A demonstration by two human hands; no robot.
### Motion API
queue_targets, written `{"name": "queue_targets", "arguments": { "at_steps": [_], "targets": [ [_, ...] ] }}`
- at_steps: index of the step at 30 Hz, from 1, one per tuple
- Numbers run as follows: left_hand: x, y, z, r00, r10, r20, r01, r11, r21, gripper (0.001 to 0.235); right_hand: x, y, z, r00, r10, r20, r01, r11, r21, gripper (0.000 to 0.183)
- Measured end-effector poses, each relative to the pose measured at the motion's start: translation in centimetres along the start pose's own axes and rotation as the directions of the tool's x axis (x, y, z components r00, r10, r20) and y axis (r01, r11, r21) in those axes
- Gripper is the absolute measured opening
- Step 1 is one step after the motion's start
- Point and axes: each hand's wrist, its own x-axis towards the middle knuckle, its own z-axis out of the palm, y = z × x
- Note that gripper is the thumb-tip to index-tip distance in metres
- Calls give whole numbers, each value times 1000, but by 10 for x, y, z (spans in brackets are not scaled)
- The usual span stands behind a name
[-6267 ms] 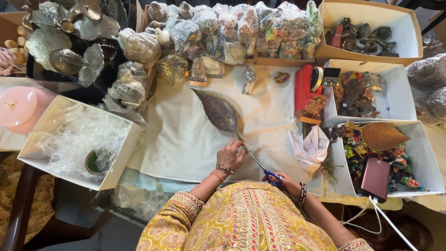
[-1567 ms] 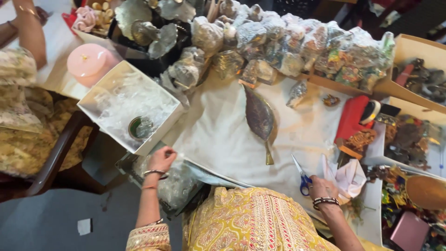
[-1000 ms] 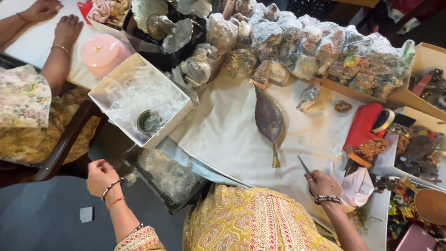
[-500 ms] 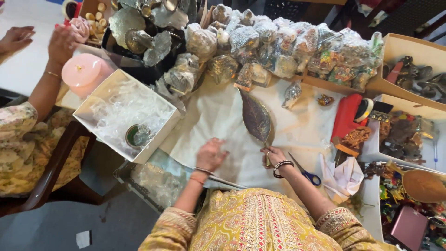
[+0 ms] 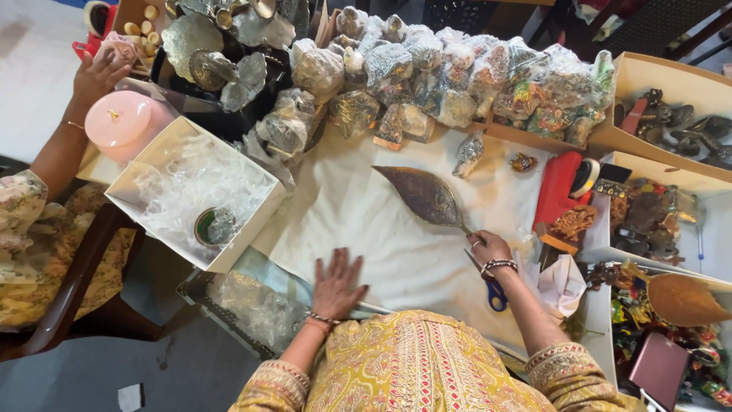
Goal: The person uses scissors to trim a decorative leaf-shaped object on a table. They then pick up a piece of bubble wrap and wrap the object securely, smoothing the material around it.
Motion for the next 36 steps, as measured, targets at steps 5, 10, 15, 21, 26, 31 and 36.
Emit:
{"name": "queue_targets", "arguments": {
  "at_steps": [5, 10, 15, 21, 26, 31, 36],
  "targets": [
    [-29, -71, 23, 743, -150, -652, 264, 961, 81, 83, -19, 2, 0, 998, 69, 10, -70, 982, 174, 33],
    [-34, -82, -20, 600, -695, -397, 667, 708, -231, 78, -66, -29, -4, 943, -185, -277, 146, 977, -154, 48],
    [-3, -55, 19, 641, -486, -594, 498, 852, -159, 76, -105, -39, 26, 718, -653, -241, 557, 747, -363, 55],
    [10, -12, 30, 675, -490, -552, 500, 854, -147, 72, -121, -28, 57, 715, -613, 337, 697, 589, -409, 72],
    [9, -5, 19, 666, -504, -550, 515, 844, -150, 69, -126, -23, 57, 685, -679, 264, 724, 592, -354, 66],
    [9, -3, 18, 652, -546, -526, 540, 822, -184, 69, -125, -23, 54, 658, -711, 247, 743, 561, -365, 65],
    [4, -4, 26, 668, -542, -511, 514, 832, -211, 69, -126, -20, 60, 650, -734, 197, 739, 549, -391, 65]
  ]
}}
